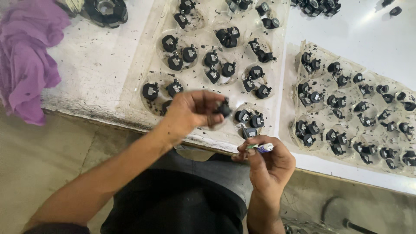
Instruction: The person picks up black plastic plug components one at a time from blister trays on the workbench and squeezes adhesive from a small tube onto each component, then places it back in the tray. They repeat this gluing cycle across many components, occasionally repositioning parts in the trays.
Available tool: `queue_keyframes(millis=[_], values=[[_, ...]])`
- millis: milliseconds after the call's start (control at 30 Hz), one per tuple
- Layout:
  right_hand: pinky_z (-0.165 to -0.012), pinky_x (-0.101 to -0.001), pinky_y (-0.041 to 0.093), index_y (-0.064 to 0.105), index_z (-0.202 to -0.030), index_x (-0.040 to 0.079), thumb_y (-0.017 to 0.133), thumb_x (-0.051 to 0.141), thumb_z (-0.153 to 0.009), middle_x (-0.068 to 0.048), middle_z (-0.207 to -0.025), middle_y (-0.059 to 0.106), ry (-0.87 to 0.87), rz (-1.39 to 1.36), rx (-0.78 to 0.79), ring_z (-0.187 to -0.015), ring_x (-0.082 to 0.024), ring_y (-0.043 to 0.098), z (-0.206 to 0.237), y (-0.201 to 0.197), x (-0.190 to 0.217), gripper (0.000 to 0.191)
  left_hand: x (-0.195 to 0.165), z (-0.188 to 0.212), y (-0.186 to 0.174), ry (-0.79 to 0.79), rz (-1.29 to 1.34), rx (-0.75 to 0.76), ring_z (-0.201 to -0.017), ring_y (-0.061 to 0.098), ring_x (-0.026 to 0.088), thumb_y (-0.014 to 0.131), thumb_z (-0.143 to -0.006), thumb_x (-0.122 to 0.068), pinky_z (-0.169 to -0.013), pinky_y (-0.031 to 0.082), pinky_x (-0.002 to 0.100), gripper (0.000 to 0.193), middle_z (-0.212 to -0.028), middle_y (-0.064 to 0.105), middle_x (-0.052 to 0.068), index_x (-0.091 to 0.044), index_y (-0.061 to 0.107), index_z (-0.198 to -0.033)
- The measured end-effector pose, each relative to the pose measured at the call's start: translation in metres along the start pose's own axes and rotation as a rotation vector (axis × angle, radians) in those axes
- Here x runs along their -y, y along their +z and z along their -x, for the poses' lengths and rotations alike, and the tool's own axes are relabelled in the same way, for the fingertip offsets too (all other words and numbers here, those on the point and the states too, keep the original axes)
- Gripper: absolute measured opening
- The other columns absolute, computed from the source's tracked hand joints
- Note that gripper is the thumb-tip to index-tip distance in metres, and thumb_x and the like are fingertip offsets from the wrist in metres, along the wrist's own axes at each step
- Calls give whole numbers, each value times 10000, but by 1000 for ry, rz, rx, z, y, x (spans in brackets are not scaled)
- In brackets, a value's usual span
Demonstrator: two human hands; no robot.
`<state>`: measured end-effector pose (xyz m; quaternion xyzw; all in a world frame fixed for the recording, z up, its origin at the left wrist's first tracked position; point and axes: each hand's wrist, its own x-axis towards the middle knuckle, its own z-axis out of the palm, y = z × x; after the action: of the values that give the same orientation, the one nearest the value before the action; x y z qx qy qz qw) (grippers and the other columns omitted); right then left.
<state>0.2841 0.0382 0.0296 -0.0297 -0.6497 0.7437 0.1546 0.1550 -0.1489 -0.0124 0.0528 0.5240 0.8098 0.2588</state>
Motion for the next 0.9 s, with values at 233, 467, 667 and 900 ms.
queue_keyframes(millis=[233,467,667,900], values=[[-824,-407,643,654,-1154,-86,633,-111,-954,-235,-1040,729,-87,-4,-8,-907,-271,743,-6,-9,-14,203,-73,-95,-70,561,-784,-214,-891,773,164,890,-733,-10,-760,635,274,409,-1023,786,82,-80,729,-1102],[-841,-392,670,685,-1141,-72,705,-68,-932,-140,-1124,681,-232,-3,37,-1045,-241,705,-13,-13,-27,210,-97,-165,-108,792,-1607,-315,-877,700,310,915,-652,-205,-758,558,449,354,-969,724,108,-172,796,-984],[-766,-295,608,668,-1065,-67,791,-67,-839,-130,-1018,677,-102,118,-92,-851,-187,699,-15,-25,-36,258,-96,-202,-121,720,-1786,-217,-899,675,323,933,-623,-228,-775,548,456,328,-918,668,99,-197,799,-920],[-800,-293,611,627,-1032,-22,804,-26,-875,-96,-977,633,-156,-2,-71,-859,-151,658,-17,-30,-41,237,-92,-206,-124,627,-1790,-136,-917,700,319,914,-638,-190,-807,561,442,336,-971,721,101,-222,817,-958]])
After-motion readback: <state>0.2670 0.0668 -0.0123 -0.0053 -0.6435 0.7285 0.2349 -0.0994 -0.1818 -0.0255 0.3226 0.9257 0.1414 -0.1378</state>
